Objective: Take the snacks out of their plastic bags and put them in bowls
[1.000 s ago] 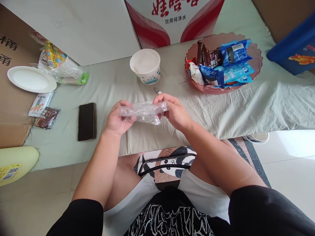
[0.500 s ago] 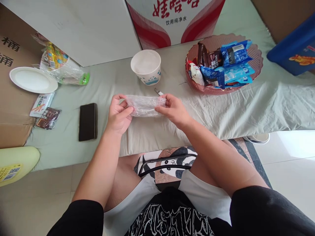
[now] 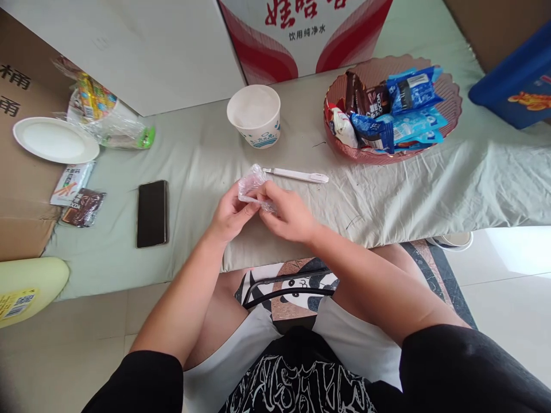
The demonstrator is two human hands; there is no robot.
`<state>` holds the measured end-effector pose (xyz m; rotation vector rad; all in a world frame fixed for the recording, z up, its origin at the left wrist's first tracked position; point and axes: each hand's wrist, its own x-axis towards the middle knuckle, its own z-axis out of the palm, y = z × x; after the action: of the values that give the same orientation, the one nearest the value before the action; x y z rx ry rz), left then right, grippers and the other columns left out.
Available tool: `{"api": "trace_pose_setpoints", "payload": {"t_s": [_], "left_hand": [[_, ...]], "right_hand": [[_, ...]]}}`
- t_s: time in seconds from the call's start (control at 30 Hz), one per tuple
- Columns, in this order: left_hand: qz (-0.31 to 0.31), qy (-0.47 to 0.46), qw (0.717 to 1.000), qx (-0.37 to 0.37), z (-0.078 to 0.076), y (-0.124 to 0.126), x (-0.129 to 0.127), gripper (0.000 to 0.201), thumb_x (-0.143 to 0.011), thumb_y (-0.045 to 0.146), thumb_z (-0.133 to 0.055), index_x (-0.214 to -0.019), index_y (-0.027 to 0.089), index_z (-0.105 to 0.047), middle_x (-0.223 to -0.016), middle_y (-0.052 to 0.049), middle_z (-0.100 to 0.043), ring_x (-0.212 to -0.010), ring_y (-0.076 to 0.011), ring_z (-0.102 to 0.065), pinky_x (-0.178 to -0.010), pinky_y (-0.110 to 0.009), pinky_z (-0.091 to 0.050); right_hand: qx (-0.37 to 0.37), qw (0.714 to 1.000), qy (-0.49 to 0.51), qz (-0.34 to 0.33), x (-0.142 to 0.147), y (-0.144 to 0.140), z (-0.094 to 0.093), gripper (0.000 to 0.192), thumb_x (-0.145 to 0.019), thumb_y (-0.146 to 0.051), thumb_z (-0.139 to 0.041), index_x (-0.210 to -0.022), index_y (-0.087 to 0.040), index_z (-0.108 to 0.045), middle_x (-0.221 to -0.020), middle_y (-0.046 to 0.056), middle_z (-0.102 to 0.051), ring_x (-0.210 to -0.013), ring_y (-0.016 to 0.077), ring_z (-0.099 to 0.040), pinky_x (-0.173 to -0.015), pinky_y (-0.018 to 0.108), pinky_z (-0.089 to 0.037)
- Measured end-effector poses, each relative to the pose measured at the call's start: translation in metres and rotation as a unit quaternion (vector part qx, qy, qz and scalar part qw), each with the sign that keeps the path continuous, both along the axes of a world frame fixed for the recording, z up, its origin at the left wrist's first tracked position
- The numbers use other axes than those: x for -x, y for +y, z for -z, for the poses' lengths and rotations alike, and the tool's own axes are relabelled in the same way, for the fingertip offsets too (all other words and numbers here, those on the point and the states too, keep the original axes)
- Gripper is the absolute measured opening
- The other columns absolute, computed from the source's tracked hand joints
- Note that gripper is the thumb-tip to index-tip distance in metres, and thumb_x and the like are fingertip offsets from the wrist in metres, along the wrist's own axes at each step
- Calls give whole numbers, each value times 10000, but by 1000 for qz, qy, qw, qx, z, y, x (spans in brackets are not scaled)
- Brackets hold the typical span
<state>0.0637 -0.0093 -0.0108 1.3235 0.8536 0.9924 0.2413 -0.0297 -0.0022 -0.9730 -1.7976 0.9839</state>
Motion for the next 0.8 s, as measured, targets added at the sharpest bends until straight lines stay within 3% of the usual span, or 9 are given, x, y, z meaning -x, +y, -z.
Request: {"api": "trace_pose_setpoints", "payload": {"t_s": [0.13,0.23,0.3,0.4,0.47,0.6,0.7,0.8], "left_hand": [[-8,24,1000,-9,0,2,7,431,-864,591,-776,-1076,216,-774,-1007,-53,-786,-970,-215,-730,-869,-308,-561],[-8,3,1000,28,0,2,9,436,-870,615,-754,-1028,210,-784,-991,-56,-785,-974,-232,-728,-879,-331,-557],[-4,-21,998,65,-1,2,9,466,-830,637,-778,-1004,204,-780,-976,-62,-779,-955,-241,-728,-870,-347,-562],[-26,-20,995,89,-3,4,5,480,-710,603,-887,-928,195,-760,-854,-35,-739,-803,-190,-689,-757,-304,-545],[-69,-7,993,93,-4,7,4,483,-633,559,-943,-857,193,-723,-758,-2,-685,-697,-142,-627,-673,-262,-504],[-190,10,979,75,-2,14,10,516,-579,535,-945,-767,204,-596,-681,37,-599,-626,-110,-556,-622,-237,-468],[-318,97,943,-12,-2,16,23,428,-631,467,-855,-746,221,-524,-664,55,-538,-619,-111,-520,-619,-239,-452],[-411,284,862,-85,-9,18,33,252,-674,267,-755,-715,218,-511,-638,66,-491,-607,-107,-466,-617,-239,-406]], "right_hand": [[62,994,7,89,3,1,0,125,-930,-345,-569,-952,-251,-490,-775,-13,-612,-666,157,-540,-649,319,-449],[68,982,34,173,2,6,0,277,-866,-370,-668,-1054,-248,-505,-939,18,-669,-811,177,-610,-722,335,-492],[89,982,58,156,1,9,1,385,-817,-405,-715,-1108,-242,-521,-1029,41,-692,-883,189,-631,-773,351,-507],[151,983,62,80,0,13,-1,282,-825,-427,-659,-993,-218,-572,-869,15,-658,-753,158,-572,-731,341,-469],[168,980,67,80,1,14,-4,224,-829,-422,-624,-891,-218,-560,-769,-11,-600,-683,138,-511,-683,323,-424],[175,974,107,92,2,16,-11,200,-831,-413,-592,-865,-226,-529,-770,-23,-590,-656,124,-499,-654,299,-395],[166,976,111,92,0,18,-17,138,-843,-365,-551,-841,-230,-521,-743,-30,-576,-655,128,-510,-665,297,-399],[158,979,101,82,-3,20,-23,91,-846,-317,-541,-819,-232,-523,-708,-37,-560,-652,134,-517,-675,296,-408]]}}
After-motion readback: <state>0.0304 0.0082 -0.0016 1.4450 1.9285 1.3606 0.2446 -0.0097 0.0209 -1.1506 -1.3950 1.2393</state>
